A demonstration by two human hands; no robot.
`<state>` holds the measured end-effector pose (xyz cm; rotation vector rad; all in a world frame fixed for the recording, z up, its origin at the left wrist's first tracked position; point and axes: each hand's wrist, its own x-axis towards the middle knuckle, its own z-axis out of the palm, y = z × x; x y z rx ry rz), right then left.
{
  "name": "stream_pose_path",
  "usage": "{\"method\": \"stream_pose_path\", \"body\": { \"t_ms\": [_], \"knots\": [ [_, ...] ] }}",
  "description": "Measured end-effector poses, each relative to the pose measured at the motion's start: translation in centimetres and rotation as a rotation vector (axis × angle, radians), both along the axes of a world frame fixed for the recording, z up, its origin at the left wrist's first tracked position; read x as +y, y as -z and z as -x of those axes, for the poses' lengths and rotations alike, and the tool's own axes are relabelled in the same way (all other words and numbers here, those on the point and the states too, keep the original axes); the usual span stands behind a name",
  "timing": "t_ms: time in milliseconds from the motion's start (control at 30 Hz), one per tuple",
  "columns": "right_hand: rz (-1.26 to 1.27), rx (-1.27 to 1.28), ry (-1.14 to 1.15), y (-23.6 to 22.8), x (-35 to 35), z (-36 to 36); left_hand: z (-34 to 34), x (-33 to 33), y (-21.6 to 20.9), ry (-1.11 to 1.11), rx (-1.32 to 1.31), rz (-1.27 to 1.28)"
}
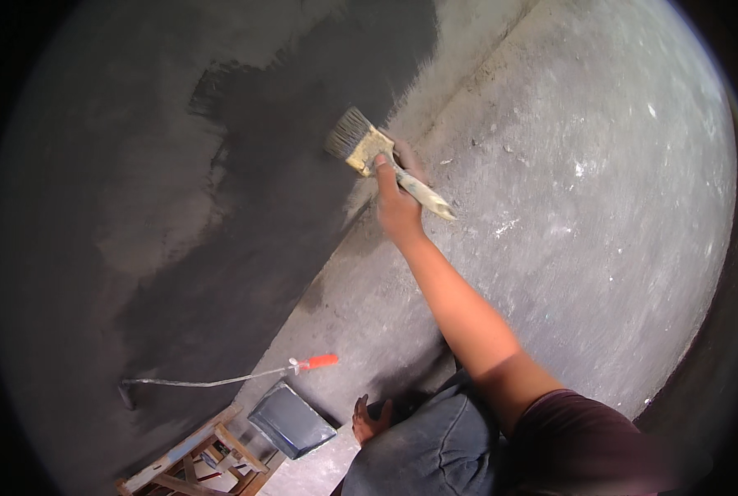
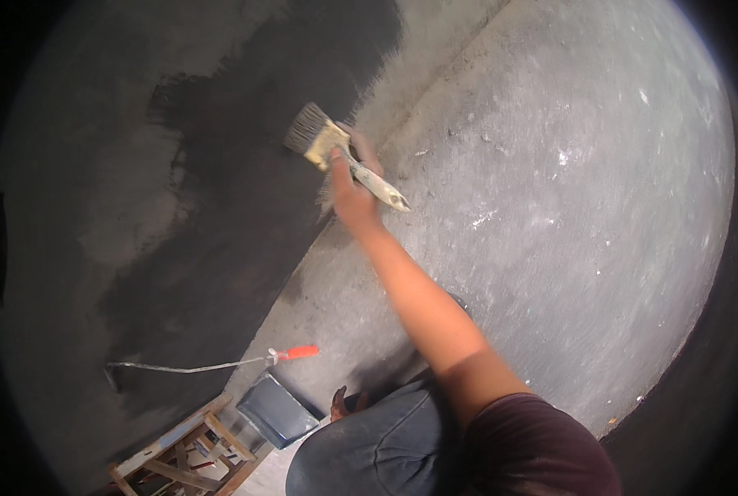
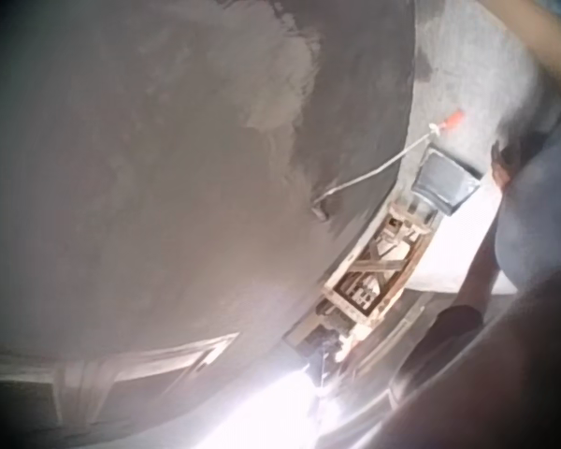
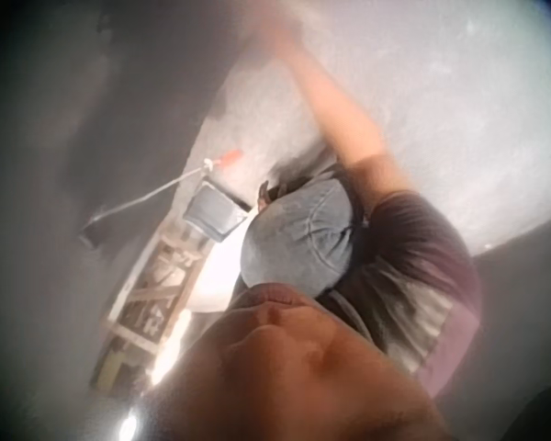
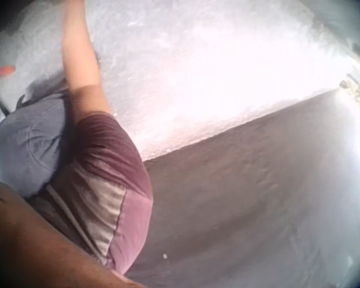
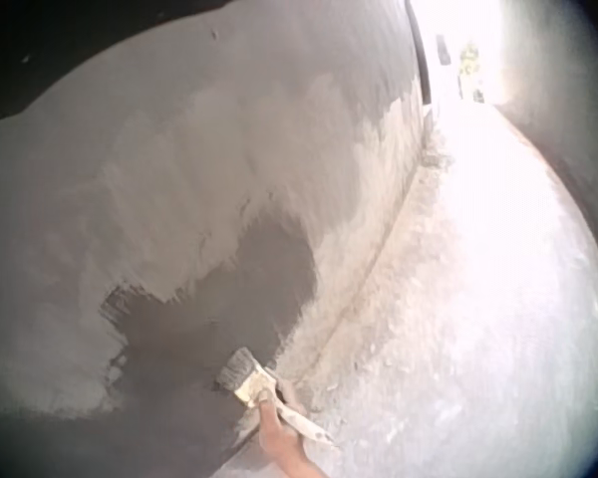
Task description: The person kneels on the floor and uses a paintbrush to apply grey paint to the lower section of a concrete wall. They repeatedly dip the brush into a paint tray to reload paint and continue brushing along the wall's base.
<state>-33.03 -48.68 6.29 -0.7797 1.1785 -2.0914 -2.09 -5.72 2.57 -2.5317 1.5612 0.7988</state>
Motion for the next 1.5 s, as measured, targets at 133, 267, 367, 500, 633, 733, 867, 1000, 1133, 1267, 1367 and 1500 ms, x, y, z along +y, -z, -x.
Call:
{"method": "stream_pose_path", "body": {
  "t_ms": [133,267,367,500,633,733,867,1000,1133,1267,1367,1500],
  "knots": [
    [-0.421,0.122,0.138,10.2,-0.1,2.2,-0.8,1.0,2.8,0.032,0.010,0.069],
    [-0.478,0.040,0.283,9.2,-0.7,2.2,-1.5,1.4,2.6,0.048,0.004,0.084],
    [-0.357,0.130,0.179,4.8,-3.7,2.9,-1.9,1.4,3.8,0.101,0.020,0.109],
    [-0.124,-0.105,0.053,-3.8,-2.4,2.7,-1.3,1.2,2.0,0.026,-0.018,0.013],
    [-0.015,-0.238,-0.010,-2.3,-1.3,4.4,-4.0,2.7,4.1,0.223,-0.047,0.049],
    [-0.264,-0.085,0.099,7.8,-3.1,5.4,-0.7,0.3,2.8,0.059,0.003,0.022],
    [-0.491,-0.107,0.236,10.9,-2.8,6.8,-0.9,1.2,2.7,0.042,-0.033,0.059],
    [-0.431,-0.009,0.156,5.1,-5.3,7.2,-1.0,1.6,3.1,0.064,-0.043,0.108],
    [-0.172,-0.199,0.078,-3.4,-5.8,8.4,-1.2,1.7,2.9,0.074,-0.006,0.105],
    [0.182,-0.391,-0.088,-6.1,-4.5,9.7,-2.0,1.5,3.0,0.060,0.013,0.057],
    [-0.050,-0.202,0.044,0.1,-5.3,9.6,-1.7,1.1,3.1,0.050,0.009,0.014],
    [-0.481,0.009,0.166,9.4,-4.2,10.2,-1.5,1.2,3.5,0.056,-0.014,0.046]
  ]
}}
